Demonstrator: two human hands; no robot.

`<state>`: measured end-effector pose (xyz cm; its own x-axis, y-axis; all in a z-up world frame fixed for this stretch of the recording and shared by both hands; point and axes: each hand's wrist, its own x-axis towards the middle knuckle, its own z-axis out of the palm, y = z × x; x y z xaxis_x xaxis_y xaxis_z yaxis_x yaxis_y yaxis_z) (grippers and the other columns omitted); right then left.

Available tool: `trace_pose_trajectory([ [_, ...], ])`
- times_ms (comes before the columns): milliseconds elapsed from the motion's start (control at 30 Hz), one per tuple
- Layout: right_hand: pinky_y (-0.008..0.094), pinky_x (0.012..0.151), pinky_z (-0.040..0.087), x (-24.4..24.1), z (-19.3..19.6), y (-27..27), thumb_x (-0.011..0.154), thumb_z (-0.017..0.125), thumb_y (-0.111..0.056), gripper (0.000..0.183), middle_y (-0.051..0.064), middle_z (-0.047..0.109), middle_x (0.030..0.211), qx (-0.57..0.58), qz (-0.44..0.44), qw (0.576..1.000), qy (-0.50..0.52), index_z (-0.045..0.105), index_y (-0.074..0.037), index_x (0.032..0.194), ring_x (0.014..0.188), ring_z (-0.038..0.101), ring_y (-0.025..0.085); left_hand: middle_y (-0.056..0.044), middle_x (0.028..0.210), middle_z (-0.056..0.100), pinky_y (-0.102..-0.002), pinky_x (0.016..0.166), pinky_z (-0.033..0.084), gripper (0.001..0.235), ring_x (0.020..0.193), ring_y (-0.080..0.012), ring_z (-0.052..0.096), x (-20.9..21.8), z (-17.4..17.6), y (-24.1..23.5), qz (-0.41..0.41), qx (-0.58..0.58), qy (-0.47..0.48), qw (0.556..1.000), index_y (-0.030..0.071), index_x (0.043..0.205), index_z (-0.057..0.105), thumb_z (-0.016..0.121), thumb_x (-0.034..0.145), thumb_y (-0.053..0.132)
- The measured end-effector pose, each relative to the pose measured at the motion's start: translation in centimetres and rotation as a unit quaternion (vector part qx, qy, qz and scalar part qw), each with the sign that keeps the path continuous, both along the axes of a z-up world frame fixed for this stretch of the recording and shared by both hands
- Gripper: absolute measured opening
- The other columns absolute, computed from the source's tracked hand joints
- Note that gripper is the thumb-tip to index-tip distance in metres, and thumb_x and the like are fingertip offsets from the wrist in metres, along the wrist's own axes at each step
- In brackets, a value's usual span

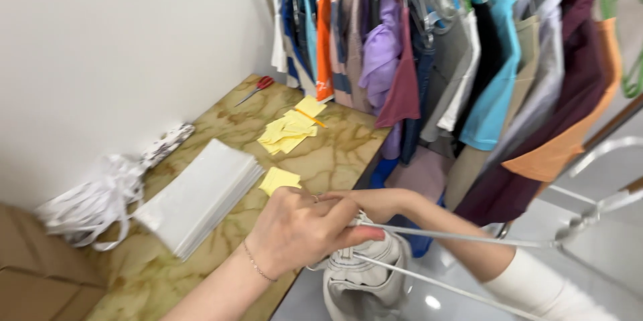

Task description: The person organizes clothing by hanging a maroon shirt, an orange t-shirt, and a patterned white t-shirt on hangers and placing them on a rack. They also fold a pair of white pants and a patterned t-shirt on a table.

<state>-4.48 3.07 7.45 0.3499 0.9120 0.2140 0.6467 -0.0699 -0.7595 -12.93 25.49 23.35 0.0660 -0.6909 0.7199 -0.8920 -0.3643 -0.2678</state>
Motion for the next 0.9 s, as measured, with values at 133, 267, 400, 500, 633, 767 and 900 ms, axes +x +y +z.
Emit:
trace_pose_trajectory([
  [133,0.044,0.115,0.040,0.9,-0.5,2.6,0.096,0.067,-0.033,0.067,0.023,0.043,0.158,-0.153,0.008,0.986,-0.059,0.042,-0.005,0.151,0.144,0.048,0.038,0.005,0.049,0.044,-0.032,0.039,0.032,0.057,0.041,-0.0115,0.050,-1.4,1.0,3.6,0.041,-0.009,0.032,0.999,0.017,0.070,0.046,0.077,0.097,0.057],
  [267,0.038,0.122,0.030,2.0,-0.1,2.3,0.082,0.068,-0.005,0.069,0.024,0.015,0.173,-0.330,-0.056,0.942,-0.010,0.053,-0.024,0.147,0.158,0.028,0.036,0.005,0.047,0.040,-0.033,0.038,0.030,0.059,0.039,-0.0107,0.048,-2.1,1.2,6.5,0.086,-0.014,0.019,0.996,0.018,0.070,0.044,0.078,0.095,0.059],
  [400,0.042,0.123,0.026,1.4,3.6,-0.5,0.084,0.067,-0.003,0.058,0.019,0.029,0.170,-0.221,-0.037,0.974,0.042,0.060,-0.019,0.140,0.159,0.027,0.033,0.004,0.047,0.039,-0.036,0.036,0.031,0.056,0.038,-0.0141,0.045,-2.5,2.0,8.4,0.096,-0.010,0.031,0.995,0.019,0.069,0.045,0.076,0.094,0.058],
  [500,0.038,0.121,0.026,-0.6,6.2,-2.2,0.095,0.072,-0.014,0.045,0.013,0.036,0.170,-0.156,-0.086,0.978,0.112,0.063,-0.020,0.138,0.162,0.020,0.023,0.003,0.047,0.033,-0.035,0.037,0.028,0.058,0.037,-0.0143,0.040,-2.6,2.1,8.8,0.086,-0.021,0.034,0.995,0.018,0.067,0.042,0.074,0.093,0.059],
  [633,0.027,0.107,0.033,-2.7,8.6,-2.9,0.097,0.071,-0.017,0.045,0.006,0.026,0.177,-0.105,-0.132,0.974,0.153,0.062,-0.023,0.141,0.163,0.019,0.014,0.005,0.049,0.035,-0.033,0.038,0.029,0.058,0.037,-0.0119,0.041,-2.0,2.9,8.8,0.066,-0.014,0.020,0.997,0.018,0.067,0.043,0.075,0.093,0.059],
  [767,0.025,0.092,0.043,-4.1,10.3,-2.4,0.096,0.072,-0.015,0.052,0.001,0.029,0.176,-0.106,-0.160,0.973,0.127,0.060,-0.028,0.145,0.161,0.026,0.014,0.005,0.048,0.033,-0.033,0.038,0.025,0.065,0.037,-0.0135,0.038,-1.3,3.0,8.6,0.062,-0.004,0.003,0.998,0.018,0.068,0.038,0.078,0.092,0.063],
  [900,0.047,0.121,0.028,-4.4,11.2,-1.8,0.096,0.072,-0.015,0.055,0.001,0.029,0.176,-0.101,-0.149,0.974,0.139,0.058,-0.029,0.147,0.164,0.021,0.020,0.006,0.048,0.033,-0.033,0.038,0.025,0.064,0.037,-0.0124,0.038,-1.5,3.6,8.5,0.055,-0.007,-0.006,0.998,0.018,0.068,0.040,0.078,0.091,0.064],
])
